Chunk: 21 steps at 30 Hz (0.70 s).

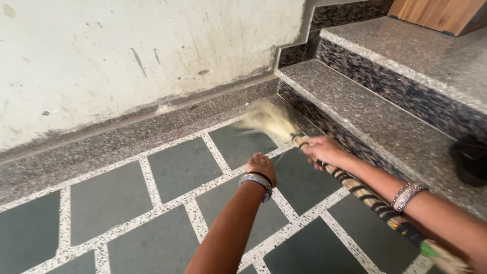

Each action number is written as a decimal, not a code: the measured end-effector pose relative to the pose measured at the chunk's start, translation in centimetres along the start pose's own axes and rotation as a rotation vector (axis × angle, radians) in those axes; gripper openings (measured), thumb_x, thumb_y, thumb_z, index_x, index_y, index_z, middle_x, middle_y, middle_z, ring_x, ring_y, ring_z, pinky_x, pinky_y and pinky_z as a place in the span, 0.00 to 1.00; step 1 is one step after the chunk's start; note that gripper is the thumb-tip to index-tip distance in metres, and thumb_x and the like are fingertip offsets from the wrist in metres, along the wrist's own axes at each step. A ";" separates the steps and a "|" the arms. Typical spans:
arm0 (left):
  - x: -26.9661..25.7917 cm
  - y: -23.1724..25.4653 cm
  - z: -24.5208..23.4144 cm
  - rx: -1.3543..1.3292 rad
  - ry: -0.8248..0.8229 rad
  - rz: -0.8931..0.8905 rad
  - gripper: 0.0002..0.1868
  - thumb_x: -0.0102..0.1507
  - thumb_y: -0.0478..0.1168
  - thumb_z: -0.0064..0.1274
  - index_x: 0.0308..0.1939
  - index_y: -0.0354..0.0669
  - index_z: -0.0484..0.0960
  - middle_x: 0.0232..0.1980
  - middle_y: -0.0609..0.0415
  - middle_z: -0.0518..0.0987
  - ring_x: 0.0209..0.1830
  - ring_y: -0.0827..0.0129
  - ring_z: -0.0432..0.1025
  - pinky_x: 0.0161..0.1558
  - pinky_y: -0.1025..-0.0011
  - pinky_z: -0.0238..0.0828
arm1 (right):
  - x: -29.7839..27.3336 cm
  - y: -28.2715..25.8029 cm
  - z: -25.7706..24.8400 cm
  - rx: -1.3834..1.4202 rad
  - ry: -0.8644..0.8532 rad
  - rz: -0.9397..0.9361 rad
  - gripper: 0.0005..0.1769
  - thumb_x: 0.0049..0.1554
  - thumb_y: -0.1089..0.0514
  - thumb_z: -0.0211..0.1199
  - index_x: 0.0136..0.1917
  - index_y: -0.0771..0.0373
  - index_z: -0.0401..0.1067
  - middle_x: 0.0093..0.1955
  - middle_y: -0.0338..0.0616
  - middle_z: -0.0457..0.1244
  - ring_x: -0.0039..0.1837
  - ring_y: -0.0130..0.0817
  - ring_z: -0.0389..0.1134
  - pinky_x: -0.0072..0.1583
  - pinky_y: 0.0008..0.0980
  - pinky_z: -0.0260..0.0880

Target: The person sweeps a tiled floor using a traditional straw broom. They move debris from the center of the room toward the base of a staircase, sweeping along the wall and under the steps.

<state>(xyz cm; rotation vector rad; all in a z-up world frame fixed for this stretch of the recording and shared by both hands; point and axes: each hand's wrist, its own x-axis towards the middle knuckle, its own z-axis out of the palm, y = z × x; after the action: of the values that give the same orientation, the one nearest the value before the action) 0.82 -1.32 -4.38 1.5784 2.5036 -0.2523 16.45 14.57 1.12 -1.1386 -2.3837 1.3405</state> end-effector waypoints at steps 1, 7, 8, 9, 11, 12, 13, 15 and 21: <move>-0.3 0.4 0.0 0.016 0.002 0.011 0.49 0.68 0.58 0.48 0.79 0.29 0.45 0.83 0.36 0.45 0.84 0.50 0.40 0.79 0.58 0.41 | -0.3 0.7 -0.5 0.008 0.046 0.045 0.24 0.61 0.59 0.58 0.70 0.57 0.68 0.32 0.45 0.66 0.27 0.30 0.65 0.29 0.29 0.68; -1.8 -0.7 -1.1 0.070 -0.002 -0.038 0.50 0.69 0.58 0.48 0.79 0.27 0.42 0.83 0.34 0.42 0.84 0.49 0.37 0.78 0.56 0.39 | 2.0 7.8 -0.4 0.140 0.193 0.317 0.12 0.61 0.65 0.61 0.52 0.80 0.71 0.33 0.53 0.64 0.27 0.37 0.65 0.27 0.33 0.66; -1.9 -0.9 -1.3 0.084 -0.021 -0.042 0.50 0.69 0.58 0.48 0.79 0.26 0.41 0.83 0.34 0.41 0.84 0.49 0.37 0.78 0.56 0.39 | 2.1 8.5 1.3 -0.024 0.141 0.301 0.12 0.62 0.64 0.58 0.55 0.78 0.72 0.33 0.52 0.66 0.26 0.36 0.68 0.27 0.30 0.69; -2.0 -1.0 -1.4 0.098 -0.041 -0.046 0.50 0.69 0.58 0.48 0.79 0.26 0.40 0.83 0.34 0.41 0.84 0.49 0.37 0.78 0.56 0.39 | 2.3 8.3 3.1 -0.187 0.089 0.282 0.14 0.62 0.64 0.56 0.57 0.76 0.73 0.33 0.51 0.68 0.26 0.35 0.70 0.27 0.28 0.71; -1.9 -1.1 -1.2 0.090 -0.039 -0.079 0.52 0.67 0.59 0.50 0.79 0.26 0.43 0.83 0.33 0.43 0.84 0.48 0.38 0.79 0.58 0.40 | 1.8 6.3 4.0 -0.123 -0.087 0.197 0.18 0.63 0.60 0.54 0.64 0.65 0.70 0.32 0.52 0.66 0.26 0.34 0.65 0.27 0.28 0.67; -1.5 -1.0 -0.8 0.084 -0.041 -0.094 0.52 0.67 0.59 0.51 0.79 0.25 0.44 0.83 0.33 0.44 0.84 0.48 0.39 0.79 0.58 0.41 | 1.0 5.1 4.0 -0.092 -0.176 0.155 0.20 0.63 0.58 0.54 0.68 0.59 0.69 0.32 0.52 0.65 0.25 0.33 0.62 0.27 0.29 0.64; -0.8 -0.9 -0.5 0.080 -0.016 -0.091 0.51 0.68 0.58 0.50 0.78 0.25 0.43 0.83 0.32 0.44 0.84 0.48 0.39 0.78 0.57 0.41 | 0.3 3.9 3.4 -0.099 -0.152 0.122 0.21 0.63 0.57 0.55 0.69 0.58 0.69 0.33 0.50 0.67 0.26 0.32 0.63 0.27 0.28 0.66; 0.8 -0.8 0.3 0.068 0.030 -0.088 0.50 0.69 0.57 0.49 0.78 0.24 0.42 0.82 0.31 0.43 0.83 0.47 0.38 0.77 0.54 0.40 | 0.4 1.3 1.4 -0.116 -0.108 0.055 0.24 0.62 0.56 0.58 0.72 0.55 0.67 0.35 0.47 0.69 0.26 0.30 0.64 0.29 0.26 0.68; 1.9 0.0 0.1 -0.018 -0.007 -0.104 0.56 0.64 0.64 0.54 0.78 0.28 0.44 0.83 0.34 0.43 0.84 0.50 0.38 0.78 0.56 0.40 | 5.6 3.2 -4.2 -0.076 0.122 0.142 0.18 0.63 0.61 0.60 0.63 0.73 0.74 0.37 0.54 0.69 0.28 0.32 0.67 0.30 0.29 0.67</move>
<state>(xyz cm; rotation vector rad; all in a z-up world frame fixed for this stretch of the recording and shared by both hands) 0.00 0.28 -4.89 1.4406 2.5784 -0.2468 16.40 22.18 -0.10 -1.3924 -2.3230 1.1913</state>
